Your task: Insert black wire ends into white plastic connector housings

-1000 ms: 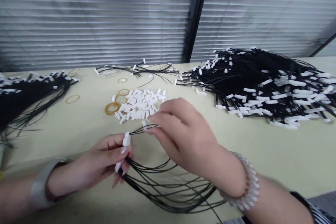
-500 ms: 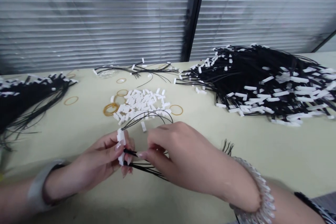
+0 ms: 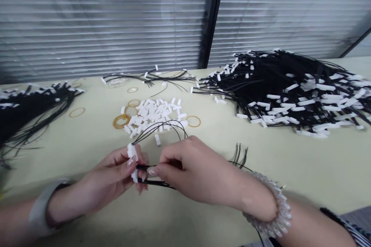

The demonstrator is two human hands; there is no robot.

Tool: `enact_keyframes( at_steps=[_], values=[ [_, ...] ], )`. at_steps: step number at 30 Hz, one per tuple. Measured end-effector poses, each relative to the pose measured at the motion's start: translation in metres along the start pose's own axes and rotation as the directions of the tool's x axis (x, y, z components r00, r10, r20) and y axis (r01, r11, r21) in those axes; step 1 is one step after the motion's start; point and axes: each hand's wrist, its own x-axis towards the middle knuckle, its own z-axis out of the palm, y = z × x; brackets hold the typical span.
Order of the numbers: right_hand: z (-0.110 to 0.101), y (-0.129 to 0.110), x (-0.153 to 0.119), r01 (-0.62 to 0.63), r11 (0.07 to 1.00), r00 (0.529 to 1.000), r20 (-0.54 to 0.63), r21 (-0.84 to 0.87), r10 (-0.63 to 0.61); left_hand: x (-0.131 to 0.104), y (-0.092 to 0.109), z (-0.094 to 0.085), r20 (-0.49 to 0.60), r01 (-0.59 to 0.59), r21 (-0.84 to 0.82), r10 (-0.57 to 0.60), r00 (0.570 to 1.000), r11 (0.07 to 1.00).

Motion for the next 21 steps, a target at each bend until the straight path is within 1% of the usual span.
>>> enact_keyframes(
  at_steps=[2,5,10,14,18,21],
  values=[
    [-0.0008,-0.0007,0.0002,0.014,1.000,0.999,-0.046,0.000,-0.014,0.0002,-0.0005,-0.0003,0.004,0.003,-0.004,-0.003,1.000,1.000],
    [-0.0016,-0.0026,0.0008,0.050,0.997,0.992,-0.112,-0.053,-0.055,0.0006,-0.0014,-0.0004,0.007,0.005,-0.017,-0.004,1.000,1.000],
    [-0.0045,-0.0035,-0.0022,0.034,0.996,0.996,-0.080,-0.081,-0.040,0.0007,-0.0021,-0.0006,0.010,0.005,-0.010,-0.005,1.000,1.000],
    [-0.0083,-0.0046,-0.0051,0.089,0.989,0.993,-0.069,-0.116,-0.098,0.0010,-0.0027,-0.0010,0.021,-0.001,0.019,0.000,1.000,1.000],
    [-0.0080,-0.0055,-0.0055,0.121,0.973,0.980,-0.132,-0.199,-0.149,0.0013,-0.0021,0.0000,-0.002,-0.008,0.033,0.008,1.000,0.999],
    [-0.0051,-0.0046,-0.0065,0.178,0.953,0.957,-0.183,-0.247,-0.226,0.0015,-0.0016,0.0010,-0.017,-0.001,0.020,0.002,1.000,1.000]
  ],
)
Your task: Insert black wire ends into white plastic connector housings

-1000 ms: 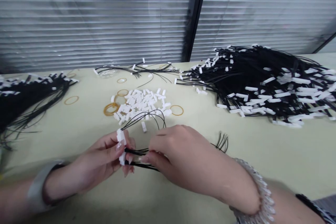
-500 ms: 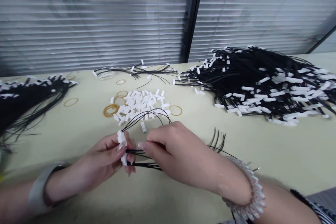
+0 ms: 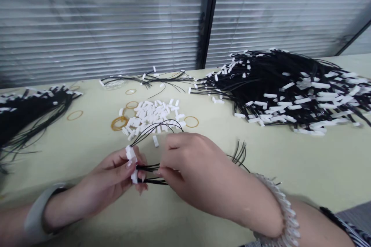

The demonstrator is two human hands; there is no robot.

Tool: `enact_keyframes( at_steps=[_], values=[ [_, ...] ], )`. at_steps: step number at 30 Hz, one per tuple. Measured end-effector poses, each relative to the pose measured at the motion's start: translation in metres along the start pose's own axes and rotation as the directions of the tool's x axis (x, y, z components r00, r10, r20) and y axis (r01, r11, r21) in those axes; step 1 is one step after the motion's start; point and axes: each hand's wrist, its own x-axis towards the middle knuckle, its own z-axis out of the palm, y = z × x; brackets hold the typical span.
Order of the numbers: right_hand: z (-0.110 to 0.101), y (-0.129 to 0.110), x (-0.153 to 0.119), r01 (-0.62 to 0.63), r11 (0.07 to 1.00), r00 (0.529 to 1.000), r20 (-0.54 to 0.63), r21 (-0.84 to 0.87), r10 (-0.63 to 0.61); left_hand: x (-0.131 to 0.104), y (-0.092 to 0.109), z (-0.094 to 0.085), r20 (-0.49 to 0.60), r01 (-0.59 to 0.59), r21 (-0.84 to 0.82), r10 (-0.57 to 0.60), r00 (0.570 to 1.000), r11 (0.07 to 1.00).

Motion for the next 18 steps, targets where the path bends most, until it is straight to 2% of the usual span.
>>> enact_keyframes(
  at_steps=[5,8,10,12,14,16,18],
  values=[
    [0.004,0.001,-0.002,0.060,0.998,0.994,-0.088,-0.009,-0.060,0.001,-0.002,-0.001,0.003,-0.005,-0.002,0.005,1.000,1.000],
    [0.005,0.001,-0.002,0.063,0.992,0.987,-0.139,-0.109,-0.078,0.000,-0.003,-0.001,-0.020,-0.017,0.016,0.018,1.000,1.000],
    [0.005,0.000,-0.002,0.095,0.973,0.976,-0.174,-0.209,-0.133,-0.001,-0.004,-0.001,-0.050,-0.017,0.040,0.019,0.999,0.999],
    [0.004,-0.003,-0.004,0.133,0.953,0.971,-0.157,-0.272,-0.180,-0.001,-0.004,0.000,-0.089,-0.010,0.058,0.015,0.996,0.998],
    [0.004,-0.006,-0.007,0.104,0.963,0.990,-0.064,-0.249,-0.123,-0.001,-0.004,0.001,-0.126,-0.010,0.047,0.016,0.992,0.999],
    [0.004,-0.007,-0.010,-0.022,0.978,0.998,0.047,-0.206,0.032,-0.001,-0.003,0.003,-0.146,-0.032,0.016,0.034,0.989,0.999],
    [0.005,-0.007,-0.011,-0.168,0.962,0.979,0.081,-0.215,0.189,-0.001,-0.002,0.004,-0.146,-0.059,-0.014,0.056,0.988,0.998]
  ],
)
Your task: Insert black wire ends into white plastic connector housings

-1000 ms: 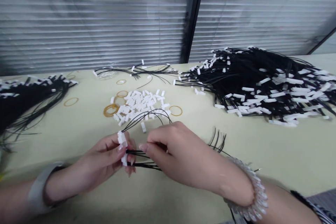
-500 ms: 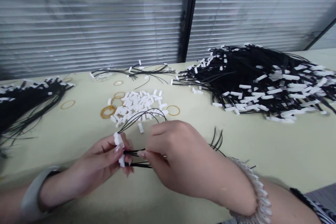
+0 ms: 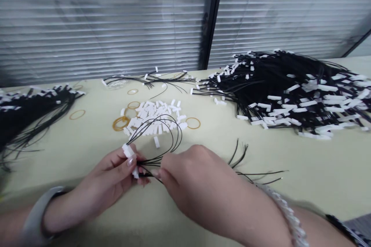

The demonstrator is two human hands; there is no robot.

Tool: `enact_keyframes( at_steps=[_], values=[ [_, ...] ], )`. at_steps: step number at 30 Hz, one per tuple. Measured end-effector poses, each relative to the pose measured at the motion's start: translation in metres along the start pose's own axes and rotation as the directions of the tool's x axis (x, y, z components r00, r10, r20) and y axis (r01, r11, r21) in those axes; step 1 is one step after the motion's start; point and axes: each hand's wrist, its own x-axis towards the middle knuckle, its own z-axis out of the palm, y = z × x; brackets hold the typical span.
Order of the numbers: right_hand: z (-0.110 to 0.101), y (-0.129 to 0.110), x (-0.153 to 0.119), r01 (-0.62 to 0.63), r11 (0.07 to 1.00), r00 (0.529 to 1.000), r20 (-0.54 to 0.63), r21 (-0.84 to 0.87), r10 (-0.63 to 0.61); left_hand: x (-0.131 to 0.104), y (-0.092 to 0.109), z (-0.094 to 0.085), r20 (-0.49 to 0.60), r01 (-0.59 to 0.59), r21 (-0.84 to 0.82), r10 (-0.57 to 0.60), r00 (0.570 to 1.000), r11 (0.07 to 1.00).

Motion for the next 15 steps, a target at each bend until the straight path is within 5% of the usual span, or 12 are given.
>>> enact_keyframes(
  at_steps=[4,10,15],
  values=[
    [0.004,0.005,0.006,-0.106,0.993,0.994,-0.040,-0.053,0.104,0.000,0.000,0.001,0.011,-0.009,-0.043,0.009,1.000,0.999],
    [0.002,0.012,0.014,0.016,0.957,0.999,-0.034,-0.289,-0.027,0.001,0.001,0.003,-0.007,0.012,-0.063,-0.013,1.000,0.998],
    [-0.009,0.024,0.008,-0.083,0.826,0.956,-0.279,-0.557,-0.092,0.002,0.001,0.003,-0.032,0.034,-0.067,-0.036,0.999,0.997]
  ],
)
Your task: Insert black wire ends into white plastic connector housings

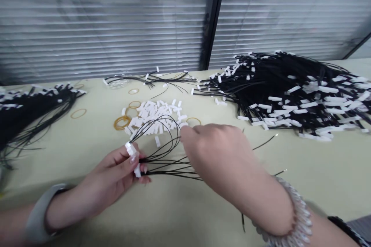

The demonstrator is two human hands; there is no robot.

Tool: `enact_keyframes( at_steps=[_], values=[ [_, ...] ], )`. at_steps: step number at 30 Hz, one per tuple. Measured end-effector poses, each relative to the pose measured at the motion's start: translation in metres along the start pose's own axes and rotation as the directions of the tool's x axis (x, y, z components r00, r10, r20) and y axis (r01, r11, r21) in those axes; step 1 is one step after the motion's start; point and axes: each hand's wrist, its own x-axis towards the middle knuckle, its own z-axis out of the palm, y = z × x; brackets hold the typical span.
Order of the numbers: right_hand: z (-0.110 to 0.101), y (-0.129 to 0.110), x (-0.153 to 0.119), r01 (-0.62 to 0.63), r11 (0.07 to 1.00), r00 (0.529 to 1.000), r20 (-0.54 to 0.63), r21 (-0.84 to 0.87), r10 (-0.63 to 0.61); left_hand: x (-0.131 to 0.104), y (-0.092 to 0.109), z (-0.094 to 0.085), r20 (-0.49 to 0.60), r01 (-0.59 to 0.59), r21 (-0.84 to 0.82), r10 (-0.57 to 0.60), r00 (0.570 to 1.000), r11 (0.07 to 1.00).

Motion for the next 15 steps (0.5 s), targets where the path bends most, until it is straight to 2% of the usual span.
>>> enact_keyframes(
  at_steps=[3,6,9,10,11,12,13,14,15],
  values=[
    [-0.003,0.013,-0.001,-0.147,0.984,0.979,-0.159,-0.102,0.130,-0.001,0.000,0.000,-0.022,0.011,-0.008,-0.011,1.000,1.000],
    [-0.008,0.026,0.000,-0.321,0.942,0.919,-0.274,-0.099,0.284,-0.002,0.001,0.001,-0.025,0.009,-0.007,-0.009,1.000,1.000],
    [-0.014,0.038,0.001,-0.478,0.877,0.812,-0.403,-0.045,0.422,-0.002,0.001,0.002,-0.006,0.001,0.014,-0.001,1.000,1.000],
    [-0.015,0.041,0.001,-0.510,0.859,0.763,-0.437,0.048,0.477,-0.001,0.001,0.001,0.000,0.002,0.022,-0.002,1.000,1.000],
    [-0.017,0.042,0.002,-0.505,0.837,0.714,-0.443,0.211,0.543,-0.001,0.001,0.001,0.006,0.006,0.028,-0.006,1.000,1.000],
    [-0.018,0.043,0.002,-0.448,0.783,0.683,-0.399,0.432,0.611,0.000,0.001,0.000,0.010,0.011,0.034,-0.012,1.000,0.999],
    [-0.019,0.043,0.003,-0.342,0.662,0.689,-0.302,0.667,0.659,0.000,0.000,0.000,0.014,0.015,0.037,-0.015,1.000,0.999],
    [-0.019,0.042,0.004,-0.213,0.472,0.740,-0.175,0.855,0.649,0.000,0.000,-0.001,0.017,0.020,0.042,-0.020,1.000,0.999],
    [-0.020,0.040,0.005,-0.107,0.246,0.813,-0.057,0.963,0.579,0.001,0.000,-0.002,0.019,0.023,0.045,-0.024,1.000,0.999]
  ],
)
